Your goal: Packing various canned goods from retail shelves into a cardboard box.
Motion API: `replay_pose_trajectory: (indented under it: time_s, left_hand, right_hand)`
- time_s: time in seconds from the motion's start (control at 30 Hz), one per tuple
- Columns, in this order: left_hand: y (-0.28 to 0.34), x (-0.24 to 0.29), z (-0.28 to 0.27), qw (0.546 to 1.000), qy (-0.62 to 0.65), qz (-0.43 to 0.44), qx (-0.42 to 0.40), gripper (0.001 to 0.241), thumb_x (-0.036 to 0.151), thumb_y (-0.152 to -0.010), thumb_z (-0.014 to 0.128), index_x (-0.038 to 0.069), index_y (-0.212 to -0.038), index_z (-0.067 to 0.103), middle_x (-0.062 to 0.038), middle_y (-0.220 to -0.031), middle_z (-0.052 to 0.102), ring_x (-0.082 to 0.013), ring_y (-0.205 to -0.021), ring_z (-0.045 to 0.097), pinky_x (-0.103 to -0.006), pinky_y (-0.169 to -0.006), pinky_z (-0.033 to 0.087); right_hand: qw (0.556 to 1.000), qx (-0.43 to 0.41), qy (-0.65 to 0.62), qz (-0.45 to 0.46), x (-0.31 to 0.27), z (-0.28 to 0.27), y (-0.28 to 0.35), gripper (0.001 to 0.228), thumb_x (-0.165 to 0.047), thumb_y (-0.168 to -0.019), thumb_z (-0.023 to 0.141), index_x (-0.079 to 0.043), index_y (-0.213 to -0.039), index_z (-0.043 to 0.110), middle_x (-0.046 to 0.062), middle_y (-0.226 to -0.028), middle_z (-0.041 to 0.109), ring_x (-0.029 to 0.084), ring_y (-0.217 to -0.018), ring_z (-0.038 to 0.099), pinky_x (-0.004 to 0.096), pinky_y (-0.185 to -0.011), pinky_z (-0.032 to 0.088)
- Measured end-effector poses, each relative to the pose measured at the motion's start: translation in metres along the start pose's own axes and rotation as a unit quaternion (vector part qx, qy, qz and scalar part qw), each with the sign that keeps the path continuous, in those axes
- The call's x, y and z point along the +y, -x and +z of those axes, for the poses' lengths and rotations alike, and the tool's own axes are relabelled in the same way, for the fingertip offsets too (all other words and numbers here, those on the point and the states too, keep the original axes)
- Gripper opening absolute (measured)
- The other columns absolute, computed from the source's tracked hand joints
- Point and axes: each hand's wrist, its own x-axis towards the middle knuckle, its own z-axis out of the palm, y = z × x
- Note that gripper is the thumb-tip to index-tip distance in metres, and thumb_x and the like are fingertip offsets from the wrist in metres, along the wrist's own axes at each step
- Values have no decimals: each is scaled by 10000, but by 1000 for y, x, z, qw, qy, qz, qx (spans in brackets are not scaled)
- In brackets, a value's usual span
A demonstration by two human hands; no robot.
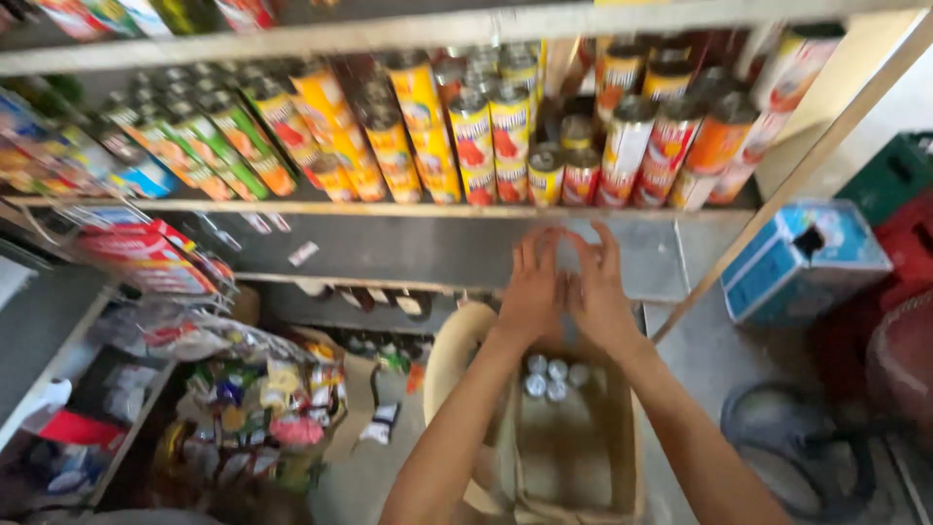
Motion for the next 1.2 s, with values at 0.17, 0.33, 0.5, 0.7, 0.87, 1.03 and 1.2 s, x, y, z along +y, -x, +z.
replay_pose_trajectory:
  time_s: [0.17,0.33,0.5,0.7,0.87,1.03,1.2]
  left_hand:
    - [-98,38,-59,983,-65,114,132,651,44,-866,643,45,-1481,428,-216,-1478,427,-450,-1375,412,-536,-1184,358]
    - [-184,54,-89,965,-71,167,190,627,34,-886,626,51,-1480,425,-201,-1514,427,-446,-1407,420,-505,-1197,399]
    - [-251,63,-78,974,5,111,197,780,124,-869,700,-16,-1520,293,-301,-1497,360,-504,-1401,355,-535,-1149,357]
    - [-287,66,-46,976,78,110,173,836,174,-876,744,-16,-1529,257,-288,-1502,413,-466,-1395,435,-542,-1189,358]
    - [-287,47,-32,986,34,101,127,968,118,-875,725,-46,-1595,99,-366,-1589,212,-537,-1464,272,-538,-1194,319]
    - [-295,30,-20,989,28,89,116,978,145,-872,729,-57,-1588,95,-358,-1595,198,-534,-1464,265,-538,-1203,314]
    - [-307,15,-13,981,104,67,151,965,142,-875,761,5,-1601,140,-328,-1588,230,-496,-1474,279,-520,-1212,315]
  right_hand:
    - [991,73,55,-102,-67,-65,-107,643,47,-874,610,-68,-1489,463,249,-1576,330,461,-1330,462,503,-1141,404]
    - [972,113,110,-172,-86,-109,-195,637,67,-816,613,-40,-1432,490,234,-1565,398,477,-1403,391,536,-1174,374]
    - [945,153,212,-194,-112,-155,-267,690,12,-777,653,32,-1444,474,252,-1510,418,480,-1381,375,540,-1185,323]
    - [870,170,400,-234,-75,-177,-339,598,-85,-901,629,73,-1467,517,230,-1522,505,433,-1345,420,482,-1170,360]
    - [878,132,409,-212,-80,-183,-354,543,-197,-850,748,15,-1320,576,199,-1358,540,434,-1277,435,502,-1113,387]
    - [927,149,279,-200,-99,-193,-337,472,-126,-742,874,-75,-1124,601,198,-1242,504,438,-1230,440,525,-1033,410]
    - [958,141,144,-202,-103,-193,-304,369,-36,-838,850,-57,-1054,552,152,-1259,476,364,-1152,547,464,-956,481]
